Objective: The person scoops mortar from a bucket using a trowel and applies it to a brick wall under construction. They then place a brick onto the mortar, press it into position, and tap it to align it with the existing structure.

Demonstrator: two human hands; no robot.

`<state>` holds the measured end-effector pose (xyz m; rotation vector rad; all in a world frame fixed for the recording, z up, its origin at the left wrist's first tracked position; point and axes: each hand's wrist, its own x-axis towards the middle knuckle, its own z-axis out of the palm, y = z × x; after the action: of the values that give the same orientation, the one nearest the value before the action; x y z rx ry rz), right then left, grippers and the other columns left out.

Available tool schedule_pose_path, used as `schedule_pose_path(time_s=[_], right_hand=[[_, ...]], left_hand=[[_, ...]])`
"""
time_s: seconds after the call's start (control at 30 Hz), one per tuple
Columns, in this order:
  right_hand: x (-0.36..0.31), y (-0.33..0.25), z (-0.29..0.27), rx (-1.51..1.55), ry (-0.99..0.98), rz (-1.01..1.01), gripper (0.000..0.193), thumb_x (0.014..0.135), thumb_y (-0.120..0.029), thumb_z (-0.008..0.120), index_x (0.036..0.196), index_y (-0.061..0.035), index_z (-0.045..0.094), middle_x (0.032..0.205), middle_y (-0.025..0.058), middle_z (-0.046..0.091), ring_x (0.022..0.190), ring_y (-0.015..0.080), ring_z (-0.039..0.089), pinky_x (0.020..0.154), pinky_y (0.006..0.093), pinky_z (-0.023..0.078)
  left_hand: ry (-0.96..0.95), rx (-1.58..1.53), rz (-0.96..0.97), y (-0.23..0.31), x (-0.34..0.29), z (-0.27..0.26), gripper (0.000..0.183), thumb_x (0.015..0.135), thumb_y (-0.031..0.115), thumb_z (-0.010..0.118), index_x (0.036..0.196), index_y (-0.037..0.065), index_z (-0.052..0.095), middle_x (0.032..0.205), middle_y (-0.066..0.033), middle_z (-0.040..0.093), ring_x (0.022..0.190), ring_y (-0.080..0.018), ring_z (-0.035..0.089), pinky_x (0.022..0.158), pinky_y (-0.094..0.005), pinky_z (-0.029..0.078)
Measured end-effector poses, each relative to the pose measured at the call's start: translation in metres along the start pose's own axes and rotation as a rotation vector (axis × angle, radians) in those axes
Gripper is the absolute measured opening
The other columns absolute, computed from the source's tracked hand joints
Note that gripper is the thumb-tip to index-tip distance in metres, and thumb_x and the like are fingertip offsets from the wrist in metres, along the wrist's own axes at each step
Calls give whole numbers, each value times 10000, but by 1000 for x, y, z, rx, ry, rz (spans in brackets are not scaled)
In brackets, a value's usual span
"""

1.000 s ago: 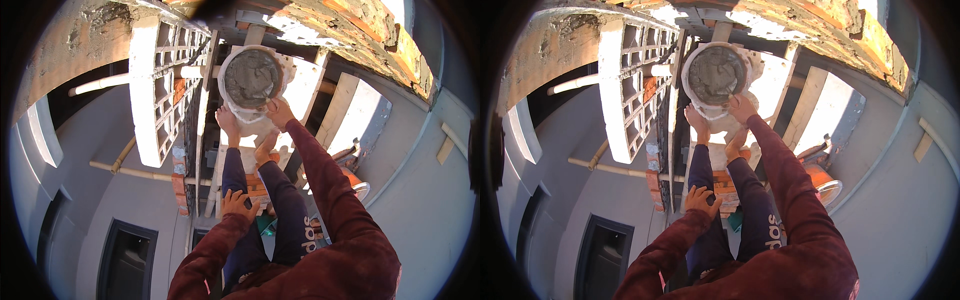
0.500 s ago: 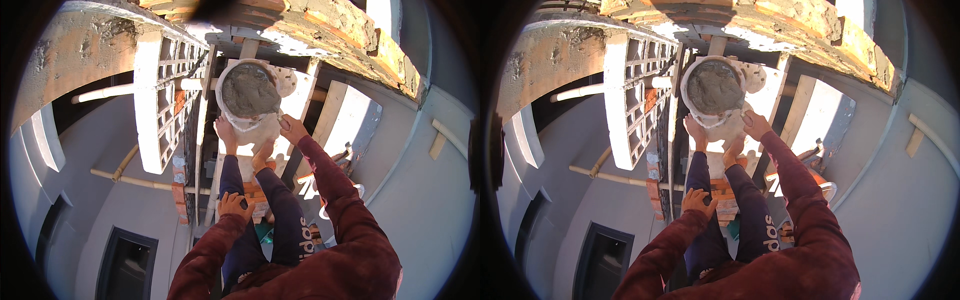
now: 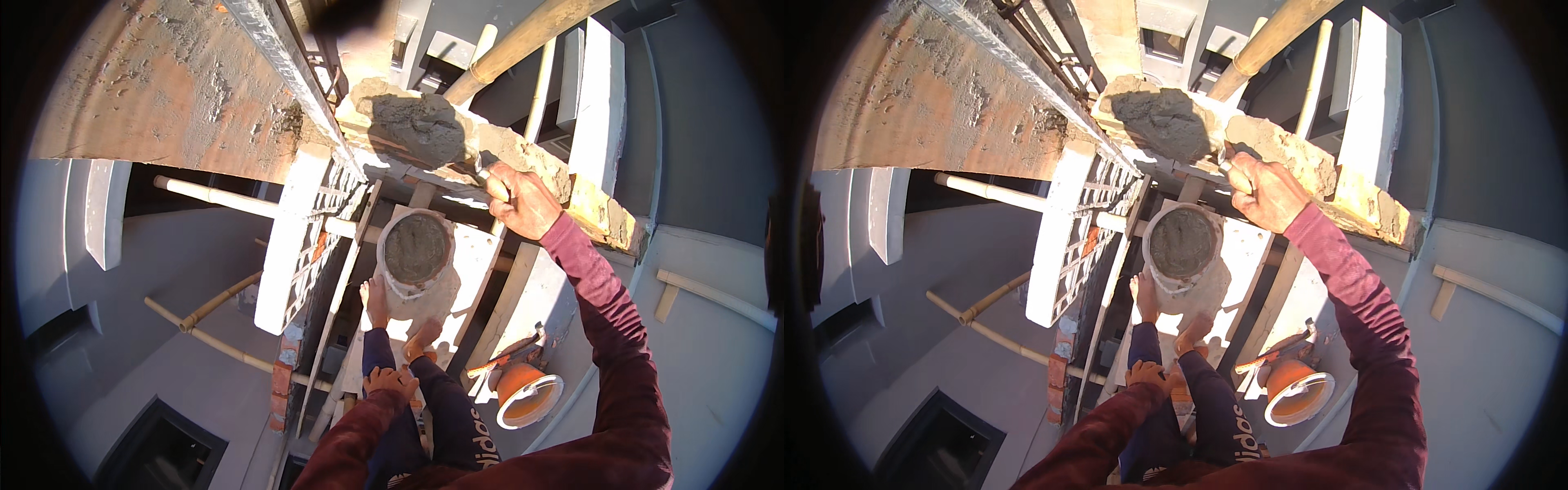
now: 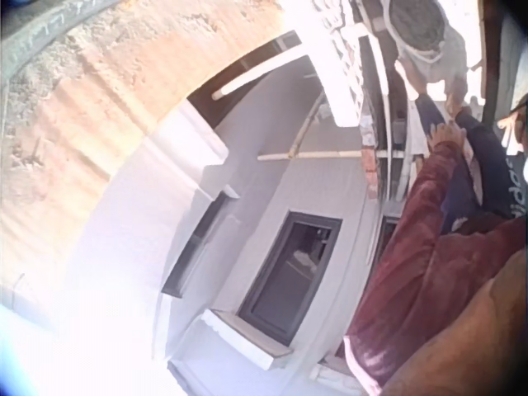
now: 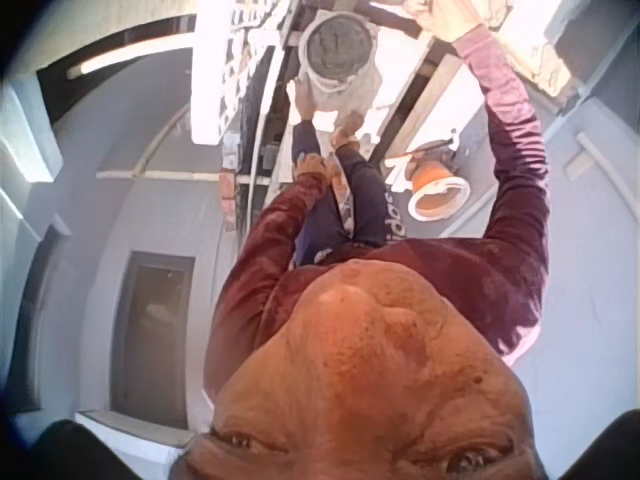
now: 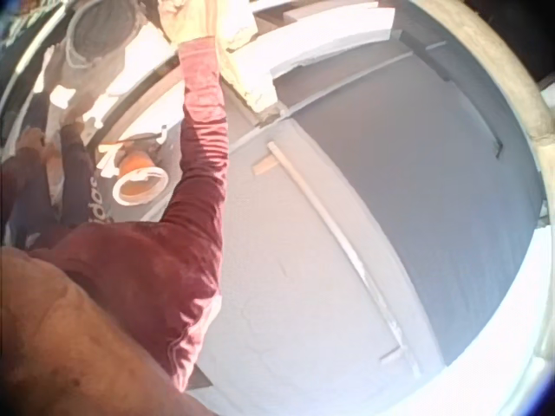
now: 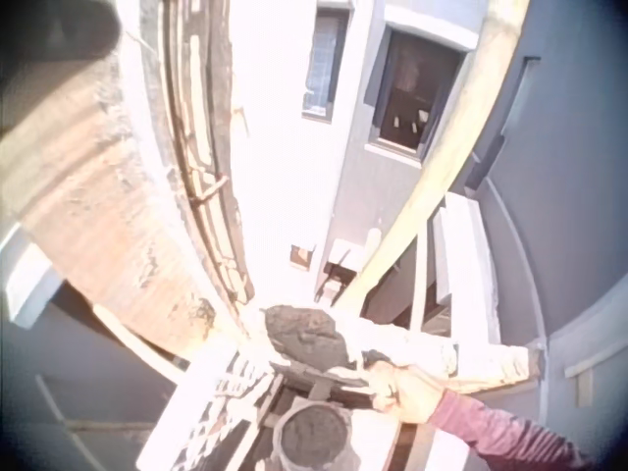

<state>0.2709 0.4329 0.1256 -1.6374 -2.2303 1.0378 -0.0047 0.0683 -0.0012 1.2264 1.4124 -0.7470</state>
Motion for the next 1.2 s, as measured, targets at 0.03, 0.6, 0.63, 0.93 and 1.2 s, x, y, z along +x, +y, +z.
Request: schedule_pose_path(time_s=[0.03, 0.6, 0.63, 0.93, 1.2], right_hand=[[20, 1, -1, -136, 104, -75, 125, 750, -41, 559, 827, -55, 461, 681, 172, 487, 588, 393, 523, 584, 415, 455], [26, -1, 72, 434, 273, 239, 274, 971, -246, 543, 1120, -18, 572, 671, 99, 574, 556, 234, 613, 511, 354, 481], [20, 5, 80, 730, 169, 347, 287, 990, -272, 527, 1103, -13, 574, 639, 72, 552, 494, 188, 583, 465, 321, 460], [61, -35, 111, 704, 19, 433, 365, 1018, -338, 422, 1030, 11, 528, 597, 98, 530, 439, 229, 556, 415, 373, 439], [60, -53, 59, 175, 202, 138, 341, 994, -266, 437, 1071, 58, 510, 954, 321, 625, 890, 486, 627, 845, 479, 485]], left_hand=[[5, -8, -4, -1, 0, 0, 663, 845, 663, 510, 1296, 193, 633, 1451, -36, 490, 1427, -317, 293, 1160, -547, 161], [34, -83, 44, -16, 4, 12, 594, 842, 670, 518, 1161, 203, 702, 1392, -36, 534, 1406, -331, 317, 1147, -546, 174], [27, -74, 48, -14, 5, 9, 590, 846, 667, 515, 1157, 203, 702, 1391, -35, 534, 1404, -331, 318, 1146, -546, 174], [-35, -41, 39, -10, -1, -12, 582, 857, 638, 508, 1196, 199, 681, 1415, -44, 517, 1423, -331, 293, 1162, -533, 166], [-49, -70, 43, -12, -2, -22, 525, 852, 618, 533, 1121, 204, 713, 1399, -56, 532, 1417, -329, 302, 1161, -530, 180]])
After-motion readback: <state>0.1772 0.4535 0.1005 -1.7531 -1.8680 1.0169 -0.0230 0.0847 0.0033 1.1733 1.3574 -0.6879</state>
